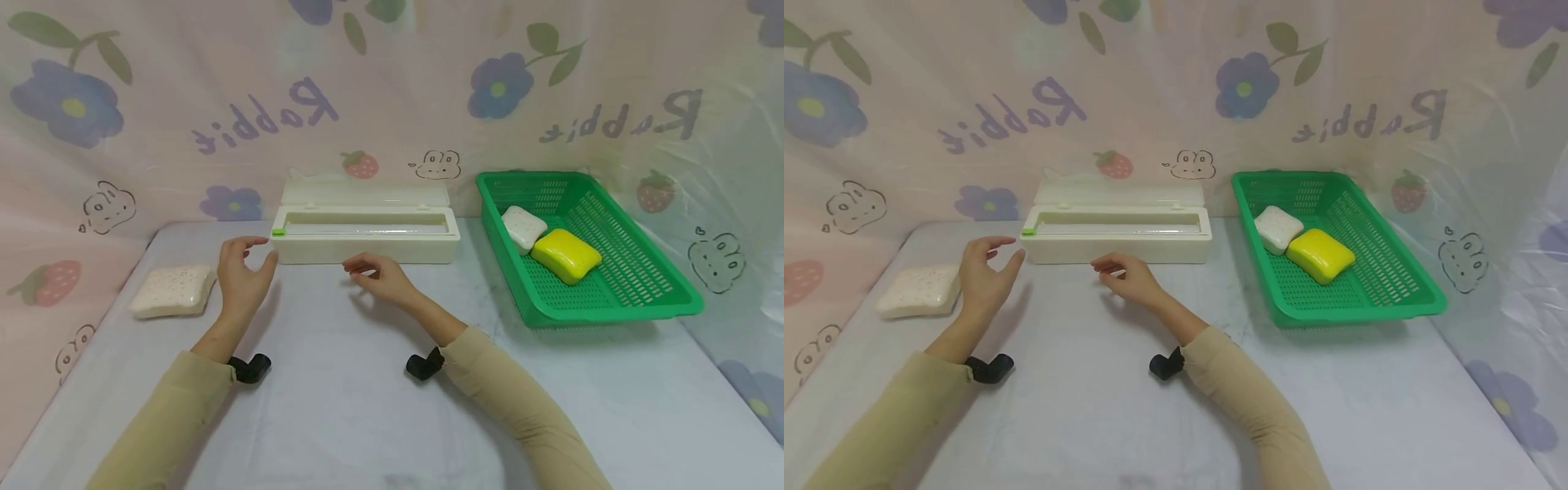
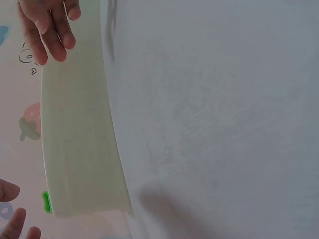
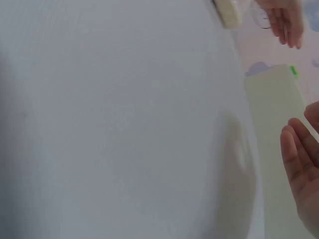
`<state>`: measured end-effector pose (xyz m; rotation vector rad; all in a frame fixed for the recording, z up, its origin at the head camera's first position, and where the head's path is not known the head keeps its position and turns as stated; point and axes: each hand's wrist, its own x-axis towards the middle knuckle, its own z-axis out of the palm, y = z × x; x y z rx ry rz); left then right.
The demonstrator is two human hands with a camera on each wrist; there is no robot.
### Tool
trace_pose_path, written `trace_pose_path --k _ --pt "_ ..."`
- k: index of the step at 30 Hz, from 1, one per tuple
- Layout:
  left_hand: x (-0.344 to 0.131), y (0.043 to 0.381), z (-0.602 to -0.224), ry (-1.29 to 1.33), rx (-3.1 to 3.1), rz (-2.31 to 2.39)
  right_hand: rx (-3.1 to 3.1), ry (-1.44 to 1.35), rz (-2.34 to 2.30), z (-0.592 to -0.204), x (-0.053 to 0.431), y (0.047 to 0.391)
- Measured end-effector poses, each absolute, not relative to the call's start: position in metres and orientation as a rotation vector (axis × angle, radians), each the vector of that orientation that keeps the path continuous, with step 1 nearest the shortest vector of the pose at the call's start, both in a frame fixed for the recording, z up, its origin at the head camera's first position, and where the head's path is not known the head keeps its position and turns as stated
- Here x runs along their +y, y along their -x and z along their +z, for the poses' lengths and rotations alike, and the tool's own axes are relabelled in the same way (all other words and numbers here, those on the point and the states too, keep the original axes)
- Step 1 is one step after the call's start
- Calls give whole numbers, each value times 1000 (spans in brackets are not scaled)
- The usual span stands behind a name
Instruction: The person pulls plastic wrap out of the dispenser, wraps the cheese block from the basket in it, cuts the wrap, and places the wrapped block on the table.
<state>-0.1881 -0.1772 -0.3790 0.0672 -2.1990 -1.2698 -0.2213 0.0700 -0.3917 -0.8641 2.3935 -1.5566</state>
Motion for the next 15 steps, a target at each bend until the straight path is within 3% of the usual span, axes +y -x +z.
trace_pose_path --k 15 --pt "-170 209 -370 262 -2348 -1123 2680 678 -1821 -379 113 231"
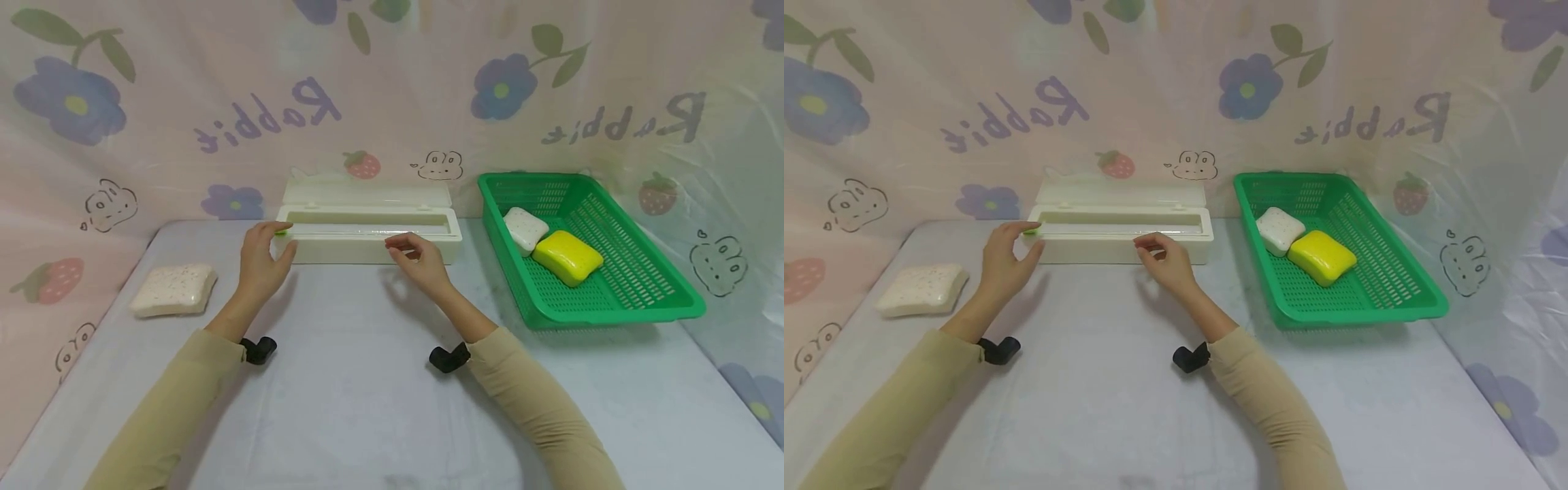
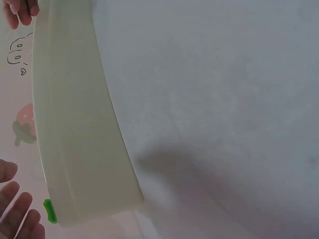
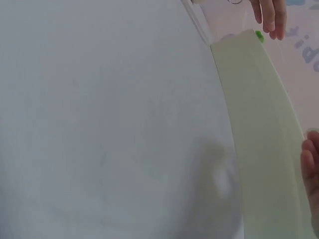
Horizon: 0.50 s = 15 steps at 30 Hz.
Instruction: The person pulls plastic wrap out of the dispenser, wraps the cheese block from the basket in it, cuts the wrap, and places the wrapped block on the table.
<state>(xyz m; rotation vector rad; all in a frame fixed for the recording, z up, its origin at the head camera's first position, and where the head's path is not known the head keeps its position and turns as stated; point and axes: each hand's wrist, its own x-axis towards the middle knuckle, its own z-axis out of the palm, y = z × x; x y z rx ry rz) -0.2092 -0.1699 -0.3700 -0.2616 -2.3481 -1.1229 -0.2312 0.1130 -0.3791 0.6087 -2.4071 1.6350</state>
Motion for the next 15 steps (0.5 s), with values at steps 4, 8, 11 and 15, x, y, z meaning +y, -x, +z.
trace_pose_path --k 4,8,11,15 --pt "-166 215 -366 310 -2398 -1109 -2361 -527 1629 -376 124 234" --pt "-163 221 -364 355 -2435 -1091 -2333 -484 1615 -374 133 237" --pt "-162 225 -364 387 -2456 -1067 -2325 -462 1585 -373 139 238" --pt "-160 231 -364 405 -2500 -1037 -2319 -443 1493 -371 148 242"
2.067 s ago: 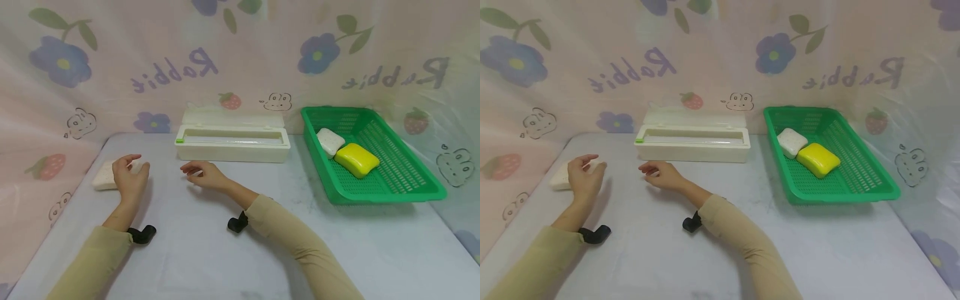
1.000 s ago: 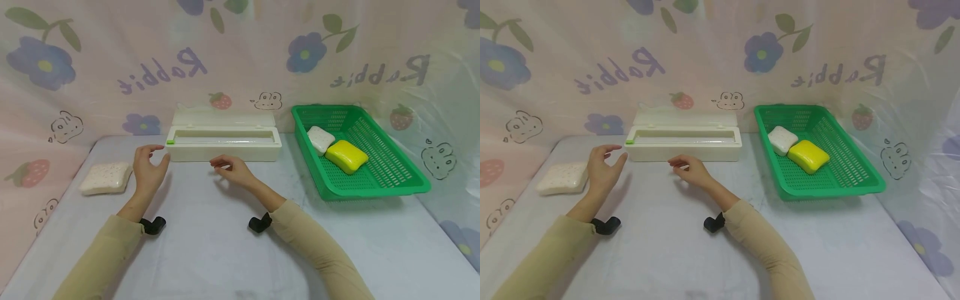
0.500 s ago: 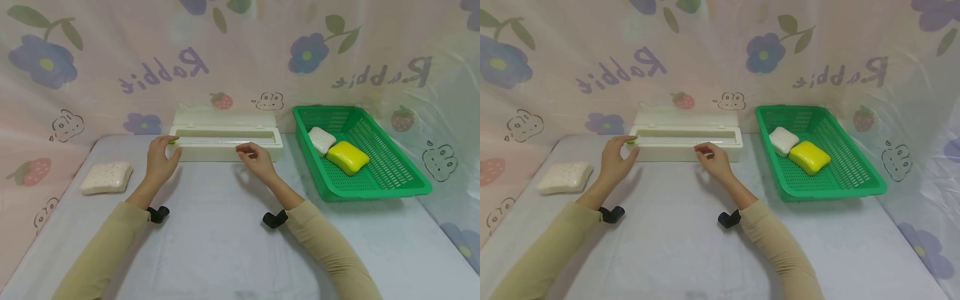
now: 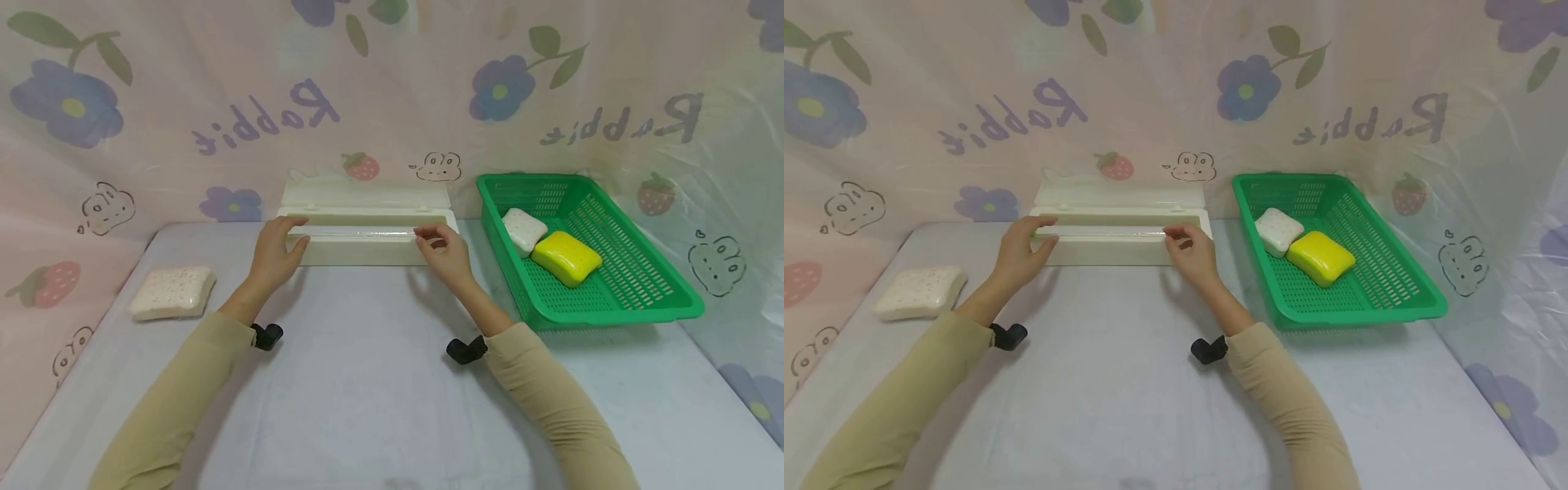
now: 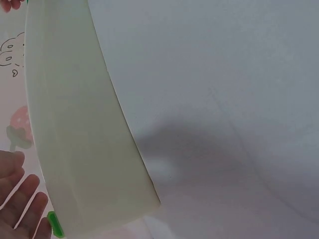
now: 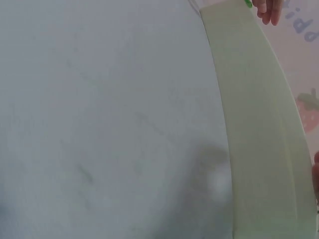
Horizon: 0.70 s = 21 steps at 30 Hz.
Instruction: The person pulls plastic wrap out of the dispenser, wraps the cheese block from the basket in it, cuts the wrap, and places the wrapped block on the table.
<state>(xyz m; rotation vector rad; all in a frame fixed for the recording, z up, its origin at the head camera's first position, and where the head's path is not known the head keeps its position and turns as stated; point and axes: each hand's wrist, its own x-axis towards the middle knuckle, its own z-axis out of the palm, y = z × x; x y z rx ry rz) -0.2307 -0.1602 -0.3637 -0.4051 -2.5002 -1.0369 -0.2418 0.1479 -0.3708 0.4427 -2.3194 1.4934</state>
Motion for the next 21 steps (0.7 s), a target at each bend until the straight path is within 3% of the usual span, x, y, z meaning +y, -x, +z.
trace_pose_path --k 21 --pt "-169 243 -366 436 -2640 -1020 -2643 -647 1006 -370 183 263"
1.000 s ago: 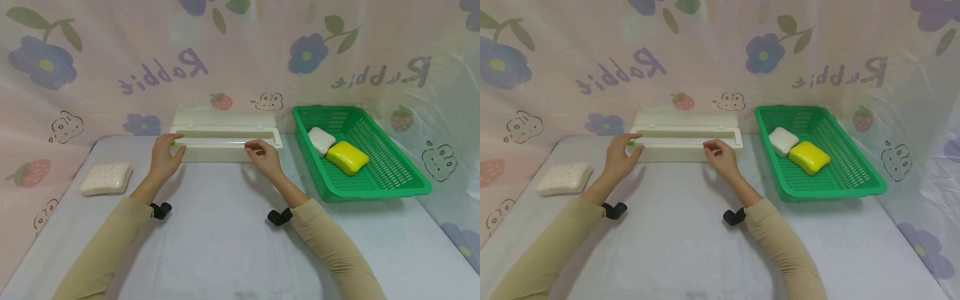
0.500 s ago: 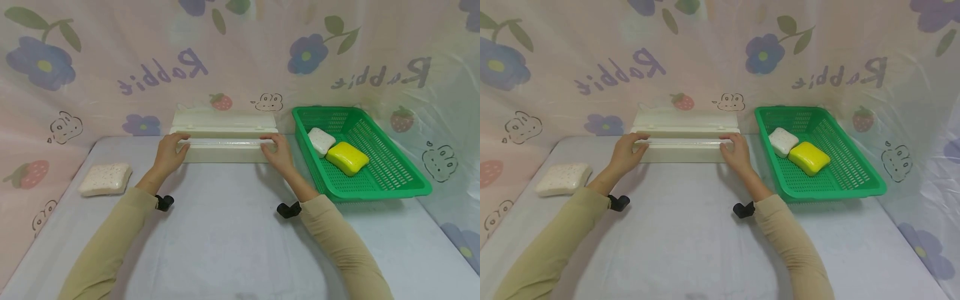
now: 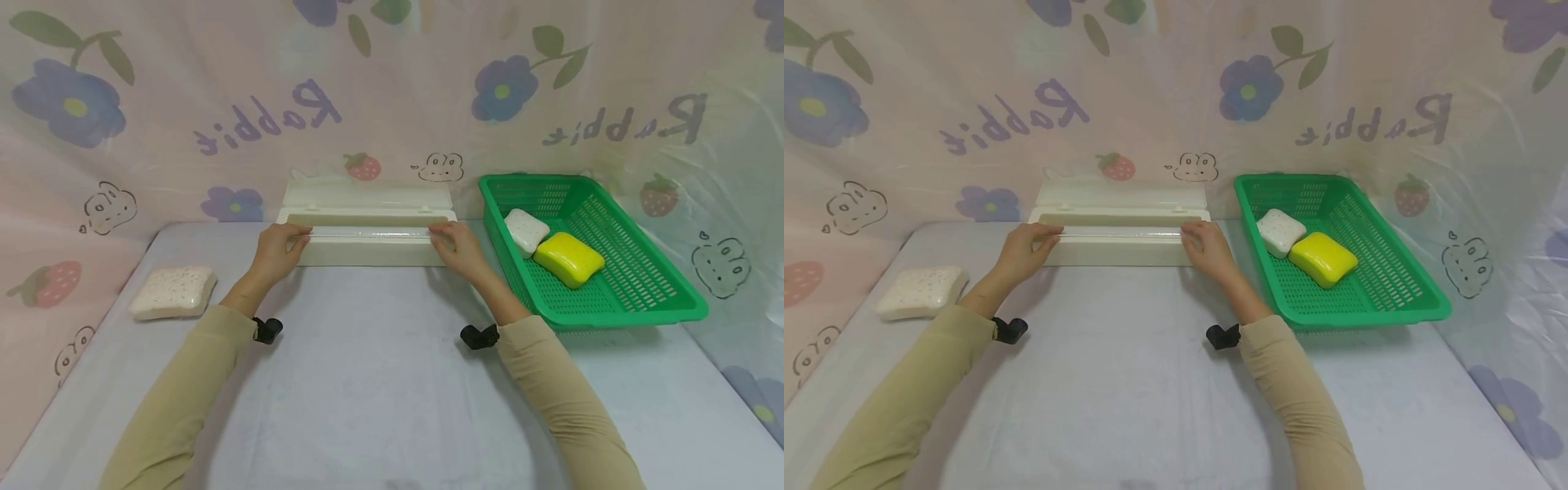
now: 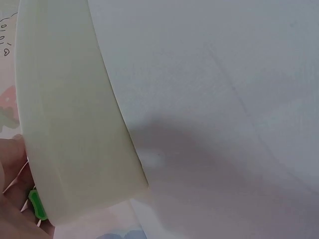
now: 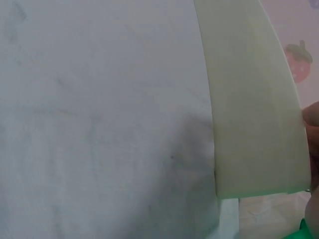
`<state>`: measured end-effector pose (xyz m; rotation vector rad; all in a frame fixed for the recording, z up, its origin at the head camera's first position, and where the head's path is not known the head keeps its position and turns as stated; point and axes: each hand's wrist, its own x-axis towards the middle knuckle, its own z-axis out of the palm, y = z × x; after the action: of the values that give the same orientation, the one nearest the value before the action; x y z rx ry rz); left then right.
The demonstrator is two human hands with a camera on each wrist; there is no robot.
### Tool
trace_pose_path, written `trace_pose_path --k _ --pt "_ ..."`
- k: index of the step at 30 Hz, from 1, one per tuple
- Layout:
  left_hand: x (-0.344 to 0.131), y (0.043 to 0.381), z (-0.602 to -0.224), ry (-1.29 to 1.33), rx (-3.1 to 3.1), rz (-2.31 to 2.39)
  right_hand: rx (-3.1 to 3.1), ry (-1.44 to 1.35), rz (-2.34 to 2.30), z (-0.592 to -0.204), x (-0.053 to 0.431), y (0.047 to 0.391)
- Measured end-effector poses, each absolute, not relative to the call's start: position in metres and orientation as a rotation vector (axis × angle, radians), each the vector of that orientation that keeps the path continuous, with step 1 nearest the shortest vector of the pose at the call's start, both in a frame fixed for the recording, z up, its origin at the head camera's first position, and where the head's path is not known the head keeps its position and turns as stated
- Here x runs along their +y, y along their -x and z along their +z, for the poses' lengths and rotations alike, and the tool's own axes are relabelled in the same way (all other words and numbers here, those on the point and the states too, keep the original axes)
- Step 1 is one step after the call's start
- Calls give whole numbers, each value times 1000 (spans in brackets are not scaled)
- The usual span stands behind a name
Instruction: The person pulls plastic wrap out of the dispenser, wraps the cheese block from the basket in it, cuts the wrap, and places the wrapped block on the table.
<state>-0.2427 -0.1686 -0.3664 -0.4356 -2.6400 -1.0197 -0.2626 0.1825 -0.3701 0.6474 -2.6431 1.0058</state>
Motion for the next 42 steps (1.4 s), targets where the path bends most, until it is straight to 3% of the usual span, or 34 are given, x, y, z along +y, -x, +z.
trace_pose_path --k 20,31,42 --pt "-163 243 -357 48 -2714 -1302 -2706 -365 1119 -365 174 268" --pt "-161 246 -356 88 -2718 -1217 -2595 -341 1104 -370 170 267" --pt "-162 248 -349 176 -2690 -1232 -2520 -493 1071 -367 172 263"
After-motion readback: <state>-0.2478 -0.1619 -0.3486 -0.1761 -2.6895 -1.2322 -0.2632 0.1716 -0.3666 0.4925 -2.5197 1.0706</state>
